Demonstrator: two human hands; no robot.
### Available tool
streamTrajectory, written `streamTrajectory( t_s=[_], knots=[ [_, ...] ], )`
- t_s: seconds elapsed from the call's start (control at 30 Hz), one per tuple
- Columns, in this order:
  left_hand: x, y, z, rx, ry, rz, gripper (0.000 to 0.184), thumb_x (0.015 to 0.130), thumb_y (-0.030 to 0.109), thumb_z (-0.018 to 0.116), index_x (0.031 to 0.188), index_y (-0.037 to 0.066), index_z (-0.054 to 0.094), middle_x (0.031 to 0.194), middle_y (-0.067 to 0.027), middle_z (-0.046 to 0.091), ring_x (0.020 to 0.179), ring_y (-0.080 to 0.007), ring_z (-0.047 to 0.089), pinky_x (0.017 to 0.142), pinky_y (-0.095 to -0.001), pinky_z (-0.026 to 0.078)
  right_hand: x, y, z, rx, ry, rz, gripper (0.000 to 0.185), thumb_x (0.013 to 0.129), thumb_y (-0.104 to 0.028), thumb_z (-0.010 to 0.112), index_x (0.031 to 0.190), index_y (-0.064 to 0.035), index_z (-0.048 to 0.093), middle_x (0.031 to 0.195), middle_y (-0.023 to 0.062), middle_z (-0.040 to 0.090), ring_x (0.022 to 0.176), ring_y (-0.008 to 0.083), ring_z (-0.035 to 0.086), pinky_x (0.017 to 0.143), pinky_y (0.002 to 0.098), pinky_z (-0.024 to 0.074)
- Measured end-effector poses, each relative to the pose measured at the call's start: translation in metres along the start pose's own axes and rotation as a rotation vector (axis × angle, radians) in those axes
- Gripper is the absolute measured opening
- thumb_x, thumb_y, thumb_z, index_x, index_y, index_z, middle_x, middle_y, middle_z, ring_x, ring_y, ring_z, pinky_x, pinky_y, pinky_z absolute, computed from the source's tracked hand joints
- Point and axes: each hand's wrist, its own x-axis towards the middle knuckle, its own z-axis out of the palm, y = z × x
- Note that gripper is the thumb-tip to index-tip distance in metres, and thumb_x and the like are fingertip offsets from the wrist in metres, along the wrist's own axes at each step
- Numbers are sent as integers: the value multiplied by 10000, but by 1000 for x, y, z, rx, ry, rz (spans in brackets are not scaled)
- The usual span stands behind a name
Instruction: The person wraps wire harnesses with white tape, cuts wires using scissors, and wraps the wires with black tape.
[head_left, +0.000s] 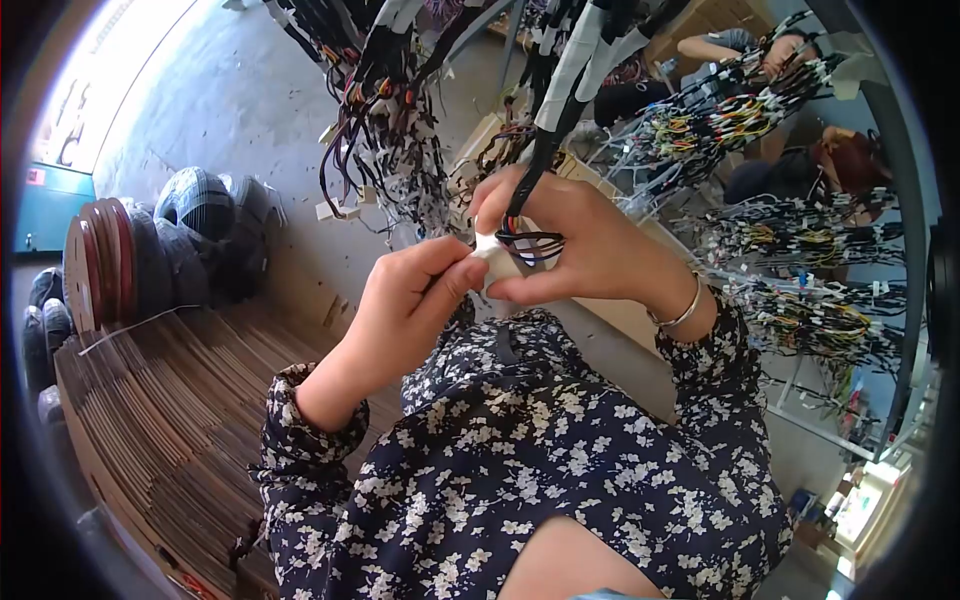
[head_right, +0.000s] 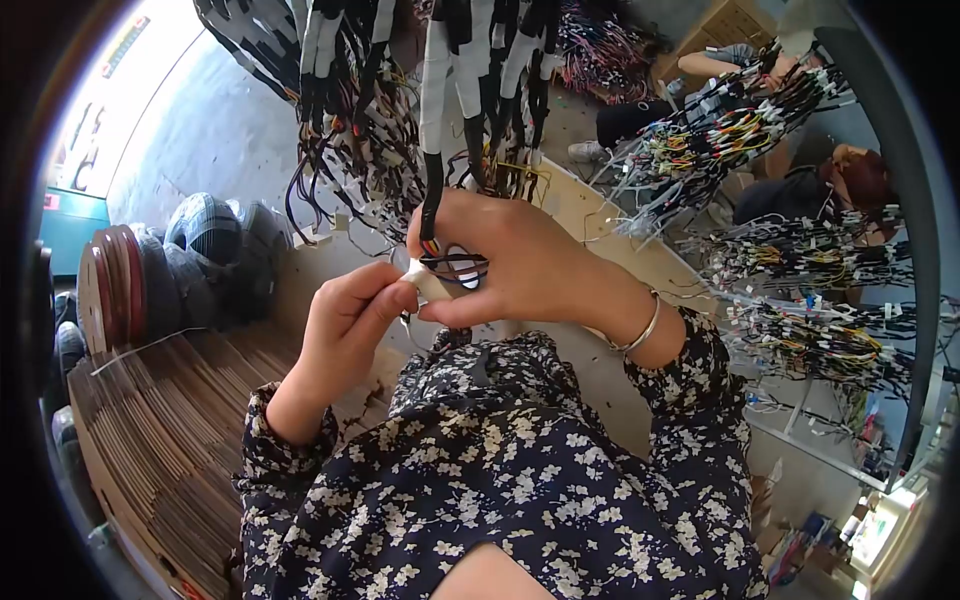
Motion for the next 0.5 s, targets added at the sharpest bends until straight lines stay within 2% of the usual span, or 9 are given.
streamTrajectory(
  t_s=[0.03, 0.1, 0.2, 0.33, 0.43, 0.5],
  knots=[
    [0, -1, 0, 49, 15, 45, 168, 946, 144, 630, 921, -22, 627, 694, -122, 578, 594, -181, 519, 578, -317, 434, 0, 0, 1, 21, 10, -12, 410, 694, -272, 791, 1028, -109, 617, 965, 61, 610, 912, 264, 624, 796, 356, 500],
    [1, 2, 0, 129, 18, 77, 149, 917, 128, 661, 929, -16, 626, 693, -116, 585, 584, -189, 544, 567, -313, 440, -2, 2, 3, 60, 32, -37, 383, 701, -259, 770, 1014, -99, 619, 939, 67, 602, 889, 266, 616, 780, 360, 496],
    [1, 9, 3, 237, 102, 87, 144, 873, 106, 704, 937, 0, 629, 694, -109, 594, 570, -186, 569, 544, -304, 445, -4, -3, -2, 102, -44, 112, 449, 701, -137, 831, 1084, -56, 610, 1151, 76, 609, 1052, 205, 602, 920, 328, 471],
    [1, 14, 11, 350, 225, 73, 162, 843, 80, 732, 971, 29, 648, 692, -103, 607, 542, -195, 585, 514, -301, 452, -4, 3, -4, 0, -23, 54, 462, 698, -151, 842, 1096, -81, 619, 1168, 45, 607, 1023, 171, 587, 850, 306, 464],
    [9, -3, 16, 401, 341, 374, 198, 832, 61, 737, 1010, 27, 657, 688, -95, 616, 550, -226, 598, 519, -317, 470, -6, 3, -3, 1, 14, 57, 476, 686, -172, 859, 1099, -108, 631, 1146, 16, 612, 943, 142, 563, 756, 281, 437],
    [13, -9, 17, 467, 355, 490, 215, 826, 53, 736, 1022, 14, 658, 691, -89, 621, 560, -242, 608, 519, -327, 475, -7, 5, -3, 40, 20, 85, 489, 678, -201, 871, 1103, -125, 639, 1120, -7, 613, 867, 124, 535, 693, 265, 402]
  ],
)
